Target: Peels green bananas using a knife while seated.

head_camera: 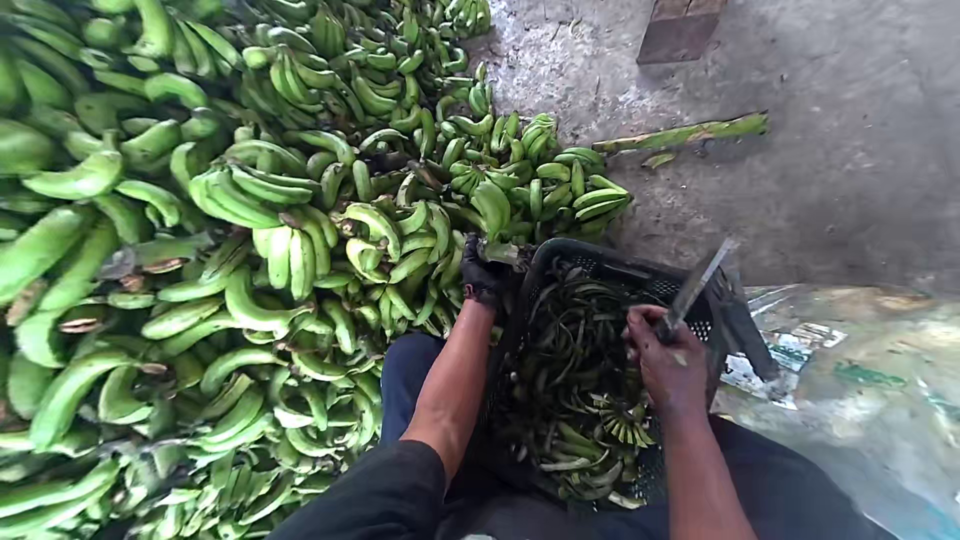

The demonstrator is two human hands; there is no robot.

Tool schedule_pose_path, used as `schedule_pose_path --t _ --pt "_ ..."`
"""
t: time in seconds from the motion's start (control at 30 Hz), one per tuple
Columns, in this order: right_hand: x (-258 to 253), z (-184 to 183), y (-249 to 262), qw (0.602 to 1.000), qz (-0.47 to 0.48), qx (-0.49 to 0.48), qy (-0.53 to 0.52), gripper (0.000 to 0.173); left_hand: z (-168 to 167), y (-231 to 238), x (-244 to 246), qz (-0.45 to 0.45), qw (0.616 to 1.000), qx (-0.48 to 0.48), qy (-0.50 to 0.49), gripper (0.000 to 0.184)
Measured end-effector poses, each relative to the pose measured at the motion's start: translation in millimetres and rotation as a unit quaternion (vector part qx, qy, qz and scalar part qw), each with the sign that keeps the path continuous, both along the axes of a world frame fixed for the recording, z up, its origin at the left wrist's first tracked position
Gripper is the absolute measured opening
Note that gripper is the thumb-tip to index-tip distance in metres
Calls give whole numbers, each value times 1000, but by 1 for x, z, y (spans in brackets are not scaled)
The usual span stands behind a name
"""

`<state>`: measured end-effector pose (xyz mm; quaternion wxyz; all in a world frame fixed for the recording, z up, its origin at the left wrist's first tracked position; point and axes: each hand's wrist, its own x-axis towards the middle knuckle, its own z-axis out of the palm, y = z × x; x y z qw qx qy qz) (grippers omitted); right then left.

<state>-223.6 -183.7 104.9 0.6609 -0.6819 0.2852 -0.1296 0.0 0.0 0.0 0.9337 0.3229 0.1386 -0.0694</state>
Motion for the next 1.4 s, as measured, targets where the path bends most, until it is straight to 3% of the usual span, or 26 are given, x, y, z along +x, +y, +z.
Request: schedule_pose_path --t 0.2,0.27,0.33,0.4,0.5,0.53,0.6,0.63,0.7,0.8,0.87,1.03,1.1,1.17,1.3,1.33,1.37,1.4 --pt "-9 -2 22 982 179 56 4 40 71 25 -120 -244 965 82 -60 38" --pt "-27 1 30 979 194 63 -24 41 87 26 -160 -294 944 146 -12 36" --pt "-45 21 41 980 182 66 -50 58 103 21 -184 -298 929 221 -7 38" --pt "-60 39 56 983 163 53 -59 62 105 22 -190 -311 871 364 -111 44" --pt "-83 49 80 994 103 -19 -25 41 115 30 -201 -350 694 587 -226 48" --pt "-89 46 87 995 84 -51 -4 42 113 35 -207 -340 688 604 -216 51" --pt "-95 28 99 991 62 -117 30 48 126 44 -225 -278 776 544 -156 50" --pt "-96 17 105 985 61 -155 41 50 130 49 -231 -296 785 520 -163 49" --pt "-99 -3 118 968 98 -226 56 49 127 60 -239 -375 764 497 -169 55" --pt "-100 -12 141 951 175 -252 46 48 90 70 -239 -342 819 448 -102 66" --pt "-96 -12 154 951 199 -224 74 46 91 74 -237 -310 838 447 -42 65" --pt "-80 -26 179 952 156 -238 110 26 94 89 -219 -313 749 573 -112 63" --pt "-79 -17 181 947 174 -206 171 34 125 103 -235 -366 725 578 -80 58" --pt "-80 -6 177 947 192 -139 218 38 157 123 -246 -415 725 548 -25 49" --pt "-93 -28 170 959 157 -2 237 29 116 103 -212 -437 686 543 -208 69" --pt "-95 -30 168 962 159 12 222 30 96 99 -209 -403 681 554 -258 64" --pt "-96 -29 169 967 159 11 201 32 79 96 -209 -358 688 568 -277 60" --pt "-97 -25 171 972 151 -2 183 36 83 99 -213 -357 702 571 -231 58"
